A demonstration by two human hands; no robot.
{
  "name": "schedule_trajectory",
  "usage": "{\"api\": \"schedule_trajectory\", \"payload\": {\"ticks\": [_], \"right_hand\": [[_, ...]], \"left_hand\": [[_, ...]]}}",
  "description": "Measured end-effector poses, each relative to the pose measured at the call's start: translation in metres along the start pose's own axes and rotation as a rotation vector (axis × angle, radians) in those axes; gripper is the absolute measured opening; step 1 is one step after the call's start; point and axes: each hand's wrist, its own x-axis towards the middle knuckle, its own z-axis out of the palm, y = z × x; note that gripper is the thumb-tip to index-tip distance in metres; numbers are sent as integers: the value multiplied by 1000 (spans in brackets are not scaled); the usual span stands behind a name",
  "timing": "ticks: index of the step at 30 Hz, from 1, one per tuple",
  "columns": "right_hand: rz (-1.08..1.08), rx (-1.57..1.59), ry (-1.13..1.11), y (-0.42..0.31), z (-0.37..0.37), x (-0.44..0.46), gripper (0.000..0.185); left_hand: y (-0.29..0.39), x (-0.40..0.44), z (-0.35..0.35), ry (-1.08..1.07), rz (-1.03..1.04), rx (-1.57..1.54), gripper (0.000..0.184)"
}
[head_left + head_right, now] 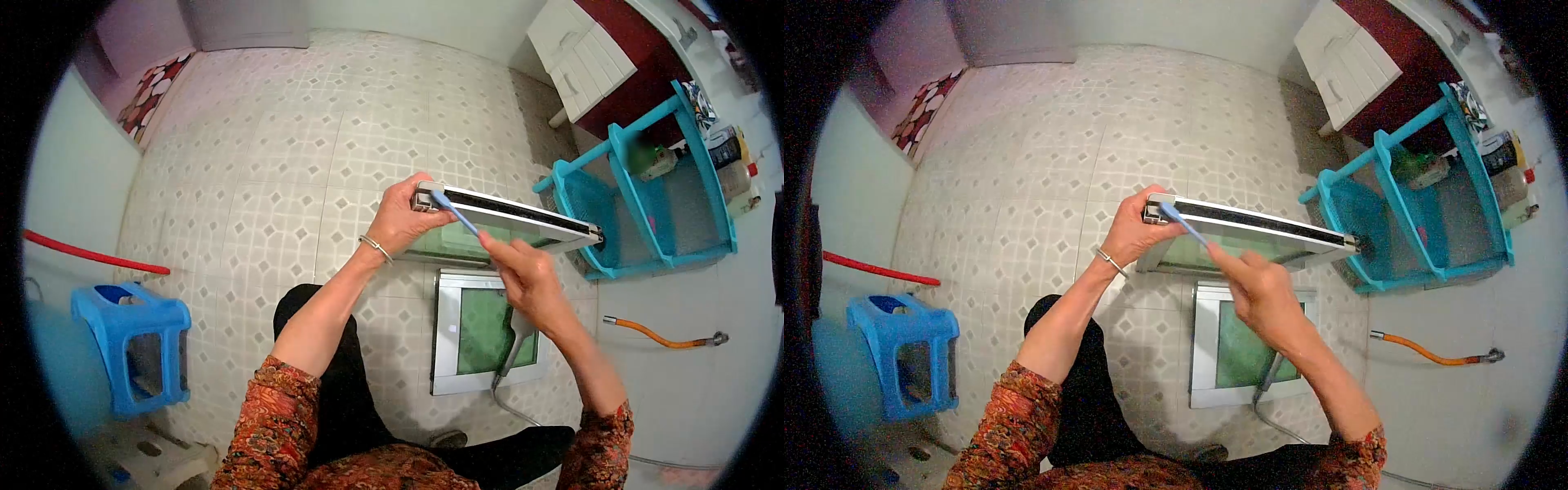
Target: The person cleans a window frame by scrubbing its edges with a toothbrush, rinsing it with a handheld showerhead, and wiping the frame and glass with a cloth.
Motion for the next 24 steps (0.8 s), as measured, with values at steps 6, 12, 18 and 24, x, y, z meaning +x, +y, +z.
{"api": "schedule_trajectory", "payload": {"ticks": [6,12,18,24], "right_hand": [[43,-169,146,25,-20,-42,57],[32,-104,240,24,16,-35,61],[269,-370,504,140,-34,-152,60],[311,-149,727,125,-59,-134,46]], "left_hand": [[2,4,5,24,-25,2,26],[4,-1,5,15,4,83,24],[8,0,5,27,1,127,24],[13,-4,9,29,3,114,22]]}}
